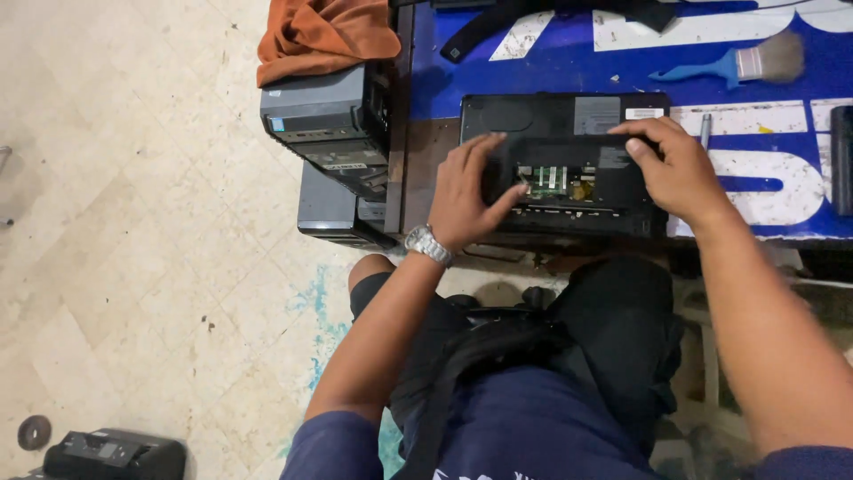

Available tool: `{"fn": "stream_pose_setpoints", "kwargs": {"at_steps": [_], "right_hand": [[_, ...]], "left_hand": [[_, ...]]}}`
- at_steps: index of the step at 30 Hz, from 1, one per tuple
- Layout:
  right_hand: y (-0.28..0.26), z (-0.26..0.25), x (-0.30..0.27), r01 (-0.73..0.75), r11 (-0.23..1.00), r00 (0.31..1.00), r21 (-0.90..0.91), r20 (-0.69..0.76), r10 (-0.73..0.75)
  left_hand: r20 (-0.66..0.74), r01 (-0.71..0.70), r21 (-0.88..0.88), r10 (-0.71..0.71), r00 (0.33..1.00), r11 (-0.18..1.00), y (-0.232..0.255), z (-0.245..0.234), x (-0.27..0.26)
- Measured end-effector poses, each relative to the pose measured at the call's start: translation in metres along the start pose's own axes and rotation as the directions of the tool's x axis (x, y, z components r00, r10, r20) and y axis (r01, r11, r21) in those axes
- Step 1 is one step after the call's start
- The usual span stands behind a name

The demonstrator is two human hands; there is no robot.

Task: The person opens a laptop and uses a screwdriver to remove screws from the screen bezel and the bottom case. They then flip the laptop over to access the internal components, remove the battery, and proceed to unscrew and detach the hard drive from the motherboard.

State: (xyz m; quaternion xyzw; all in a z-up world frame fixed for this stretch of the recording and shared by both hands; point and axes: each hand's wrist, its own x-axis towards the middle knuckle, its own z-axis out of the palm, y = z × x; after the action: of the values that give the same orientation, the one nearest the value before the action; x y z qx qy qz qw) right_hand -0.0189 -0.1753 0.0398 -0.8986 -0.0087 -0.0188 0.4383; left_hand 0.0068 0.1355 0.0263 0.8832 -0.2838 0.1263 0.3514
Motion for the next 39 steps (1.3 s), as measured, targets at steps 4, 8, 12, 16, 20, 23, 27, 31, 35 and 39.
{"fn": "stream_pose_setpoints", "kwargs": {"at_steps": [4,8,12,16,20,23,27,31,35,39], "right_hand": [[0.012,0.01,0.0,0.042,0.999,0.998,-0.007,-0.037,-0.043],[0.022,0.017,-0.005,0.106,0.993,0.989,-0.048,-0.094,-0.111],[0.01,0.021,-0.01,0.123,0.991,0.98,-0.054,-0.148,-0.13],[0.005,0.019,-0.012,0.132,0.99,0.978,-0.042,-0.158,-0.137],[-0.007,0.011,-0.008,0.037,0.997,0.992,0.061,-0.119,-0.029],[-0.018,-0.007,0.0,-0.1,0.98,0.991,0.17,-0.071,0.114],[-0.017,-0.021,0.002,-0.077,0.874,0.936,0.48,-0.268,0.229],[-0.061,-0.005,-0.022,-0.137,0.772,0.948,0.62,-0.143,0.283],[-0.056,0.039,-0.04,-0.099,0.767,0.975,0.634,-0.093,0.202],[-0.074,0.064,-0.051,-0.043,0.766,0.986,0.641,-0.096,0.136]], "left_hand": [[0.133,0.047,-0.081,-0.035,0.99,0.996,-0.025,0.003,0.025],[0.165,0.141,-0.034,-0.133,0.977,0.989,-0.032,0.018,0.033],[0.102,0.124,0.013,-0.124,0.987,0.992,-0.031,0.023,0.03],[0.063,0.13,-0.039,-0.128,0.99,0.991,-0.03,0.02,0.027],[0.017,0.168,-0.178,-0.167,0.986,0.97,-0.037,0.022,0.023],[-0.013,0.199,-0.3,-0.213,0.977,0.933,-0.038,0.019,0.024],[0.003,0.222,-0.299,-0.231,0.973,0.928,-0.035,0.016,0.022],[0.024,0.209,-0.224,-0.209,0.978,0.952,-0.023,0.01,0.024],[0.031,0.107,-0.159,-0.103,0.994,0.982,-0.027,0.015,0.02],[0.07,-0.02,-0.088,0.026,0.997,0.996,-0.033,0.021,0.017]]}}
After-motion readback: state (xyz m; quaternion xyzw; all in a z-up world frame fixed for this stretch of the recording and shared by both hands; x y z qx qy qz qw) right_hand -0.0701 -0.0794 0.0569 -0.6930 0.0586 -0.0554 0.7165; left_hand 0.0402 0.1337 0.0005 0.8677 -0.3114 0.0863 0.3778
